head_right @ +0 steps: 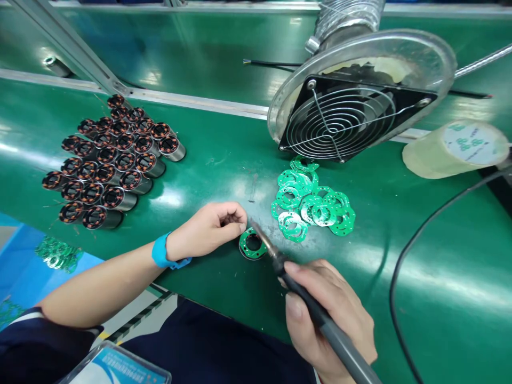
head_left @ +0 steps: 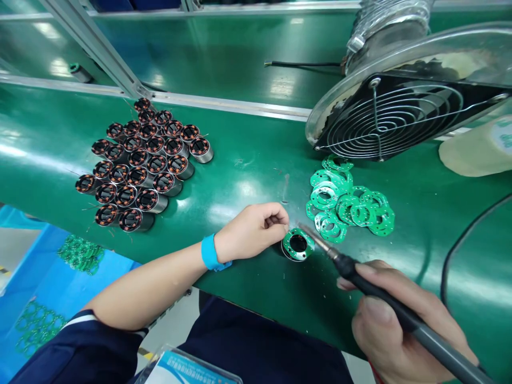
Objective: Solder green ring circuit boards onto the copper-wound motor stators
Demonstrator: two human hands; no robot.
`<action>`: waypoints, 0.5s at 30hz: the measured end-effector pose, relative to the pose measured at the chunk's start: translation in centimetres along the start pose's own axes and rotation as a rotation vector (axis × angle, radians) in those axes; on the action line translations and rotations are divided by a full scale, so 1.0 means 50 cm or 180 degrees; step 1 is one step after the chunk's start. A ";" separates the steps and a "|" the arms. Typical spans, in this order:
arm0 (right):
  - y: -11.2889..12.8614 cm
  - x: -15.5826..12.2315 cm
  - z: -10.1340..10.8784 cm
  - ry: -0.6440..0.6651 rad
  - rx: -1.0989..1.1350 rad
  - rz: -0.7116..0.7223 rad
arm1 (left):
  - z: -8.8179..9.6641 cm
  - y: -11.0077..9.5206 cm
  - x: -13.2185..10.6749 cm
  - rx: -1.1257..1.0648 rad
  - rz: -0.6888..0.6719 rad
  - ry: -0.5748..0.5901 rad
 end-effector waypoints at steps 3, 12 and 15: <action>0.023 0.034 -0.021 -0.0036 -0.0050 0.0047 | -0.001 -0.002 0.000 0.0043 -0.0066 -0.0018; 0.048 0.055 -0.120 0.0917 -0.0659 0.0641 | 0.009 0.000 -0.010 -0.0050 -0.0154 -0.0037; 0.043 0.057 -0.108 0.0717 -0.0952 0.0726 | -0.003 0.000 -0.018 -0.0190 -0.0107 0.0269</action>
Point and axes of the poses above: each hand's wrist, its own x-axis towards the middle knuckle, its own z-axis out of the back of the hand, y = z × x, the point moved 9 cm from there along x, towards the middle knuckle, and after that the axes turned 9 degrees about -y, right-handed, at the moved point
